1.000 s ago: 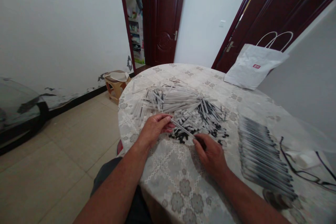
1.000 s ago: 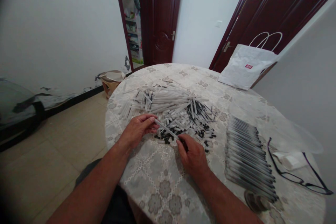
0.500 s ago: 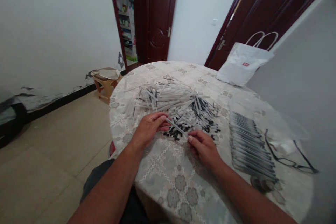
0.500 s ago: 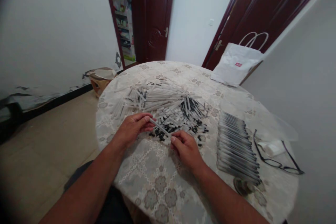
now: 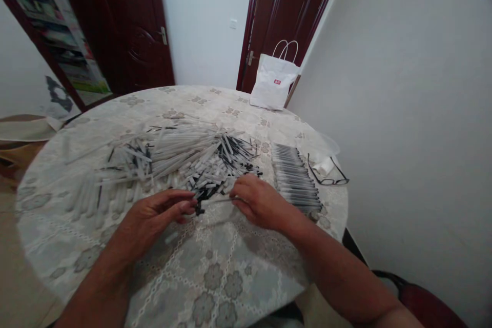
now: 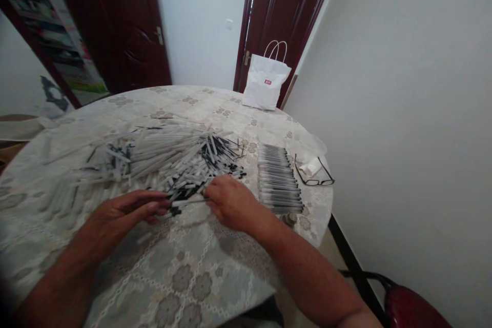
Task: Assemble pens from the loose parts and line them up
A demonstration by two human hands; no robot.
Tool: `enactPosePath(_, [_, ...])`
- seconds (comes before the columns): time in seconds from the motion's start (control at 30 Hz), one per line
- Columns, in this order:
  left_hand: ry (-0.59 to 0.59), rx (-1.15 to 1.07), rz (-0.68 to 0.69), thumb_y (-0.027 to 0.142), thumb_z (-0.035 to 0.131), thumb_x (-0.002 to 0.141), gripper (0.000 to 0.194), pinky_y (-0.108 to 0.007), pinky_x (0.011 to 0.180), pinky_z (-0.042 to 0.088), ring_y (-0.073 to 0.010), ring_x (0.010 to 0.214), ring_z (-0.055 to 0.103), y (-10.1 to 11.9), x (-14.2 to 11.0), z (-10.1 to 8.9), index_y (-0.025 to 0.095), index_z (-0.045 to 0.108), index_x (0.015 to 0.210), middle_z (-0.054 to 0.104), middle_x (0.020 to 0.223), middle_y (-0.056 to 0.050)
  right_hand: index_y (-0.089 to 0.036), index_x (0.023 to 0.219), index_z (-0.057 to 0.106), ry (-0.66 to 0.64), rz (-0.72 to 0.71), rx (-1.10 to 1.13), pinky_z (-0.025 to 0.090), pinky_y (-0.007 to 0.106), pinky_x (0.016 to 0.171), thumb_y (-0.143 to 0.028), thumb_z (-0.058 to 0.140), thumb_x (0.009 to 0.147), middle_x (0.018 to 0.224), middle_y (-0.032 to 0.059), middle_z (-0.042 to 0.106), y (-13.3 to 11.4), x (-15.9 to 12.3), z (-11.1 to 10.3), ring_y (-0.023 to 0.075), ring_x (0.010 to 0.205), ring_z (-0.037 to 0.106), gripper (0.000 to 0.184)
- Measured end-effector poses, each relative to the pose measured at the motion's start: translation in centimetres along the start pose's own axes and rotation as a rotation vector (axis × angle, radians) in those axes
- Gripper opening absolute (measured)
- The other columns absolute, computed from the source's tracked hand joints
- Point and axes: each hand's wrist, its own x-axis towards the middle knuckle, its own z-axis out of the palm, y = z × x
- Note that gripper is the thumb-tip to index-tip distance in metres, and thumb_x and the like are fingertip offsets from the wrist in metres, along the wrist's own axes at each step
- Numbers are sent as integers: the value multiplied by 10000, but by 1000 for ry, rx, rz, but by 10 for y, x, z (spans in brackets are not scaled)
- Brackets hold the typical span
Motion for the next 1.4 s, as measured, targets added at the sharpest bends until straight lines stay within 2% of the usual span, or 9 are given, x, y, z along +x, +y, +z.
enactPosePath(0.13, [140, 186, 43, 570, 709, 810, 395, -305, 657, 550, -232, 734, 709, -4, 2, -4, 264, 780, 1051, 790, 906, -40, -194, 1041, 704, 95, 213, -174, 445, 347, 920, -217, 554, 996, 1012, 90, 660, 61, -29, -44, 230, 1002, 587, 158])
enactPosePath(0.23, [205, 339, 109, 556, 694, 813, 365, -308, 685, 529, -244, 757, 700, -8, 4, -5, 271, 783, 1024, 776, 882, -36, -173, 1019, 748, 65, 414, -339, 440, 342, 910, -213, 588, 966, 986, 105, 684, 119, -59, -64, 238, 964, 610, 173])
enactPosePath(0.37, [186, 506, 207, 540, 652, 836, 373, -326, 690, 511, -239, 706, 664, -17, 8, -4, 270, 769, 1067, 759, 907, -44, -163, 1040, 781, -103, 550, -427, 436, 314, 904, -197, 595, 945, 1002, 118, 717, 168, -84, -64, 236, 971, 637, 212])
enactPosePath(0.53, [130, 625, 263, 506, 626, 867, 372, -342, 755, 504, -272, 821, 681, -30, 12, -5, 271, 740, 1132, 755, 994, -63, -167, 1045, 794, -153, 583, -435, 443, 297, 893, -182, 600, 924, 1018, 123, 736, 180, -89, -49, 233, 994, 659, 229])
enactPosePath(0.8, [73, 726, 249, 469, 562, 913, 356, -374, 834, 497, -294, 956, 691, -40, 11, -4, 245, 715, 1144, 745, 1056, -79, -152, 1115, 771, -111, 615, -461, 453, 311, 920, -188, 527, 967, 1063, 142, 741, 163, -82, -54, 244, 1034, 668, 287])
enactPosePath(0.93, [86, 738, 246, 425, 555, 924, 321, -372, 846, 492, -280, 972, 686, -33, 6, -1, 231, 707, 1129, 742, 1071, -77, -167, 1112, 750, -4, 473, -416, 471, 324, 910, -236, 504, 990, 1069, 120, 741, 122, -60, -57, 242, 1003, 669, 283])
enactPosePath(1.03, [94, 731, 256, 362, 566, 921, 270, -365, 861, 483, -267, 975, 683, -27, 2, 3, 227, 705, 1110, 743, 1053, -76, -185, 1111, 734, 8, 322, -324, 487, 332, 870, -276, 497, 1006, 1055, 105, 737, 83, -34, -50, 237, 961, 677, 275])
enactPosePath(1.23, [134, 765, 230, 377, 620, 918, 236, -346, 802, 467, -253, 939, 674, -22, -2, 6, 235, 674, 1098, 737, 1017, -68, -224, 1106, 715, -136, 181, -187, 484, 297, 807, -252, 570, 989, 1013, 64, 718, 22, 17, -6, 209, 926, 678, 188])
enactPosePath(1.4, [164, 749, 248, 338, 618, 929, 208, -340, 805, 467, -242, 924, 672, -22, -5, 4, 227, 662, 1099, 733, 995, -62, -198, 1200, 672, 17, 174, -178, 494, 298, 839, -236, 574, 999, 1092, 87, 685, 9, 32, 46, 215, 992, 658, 227])
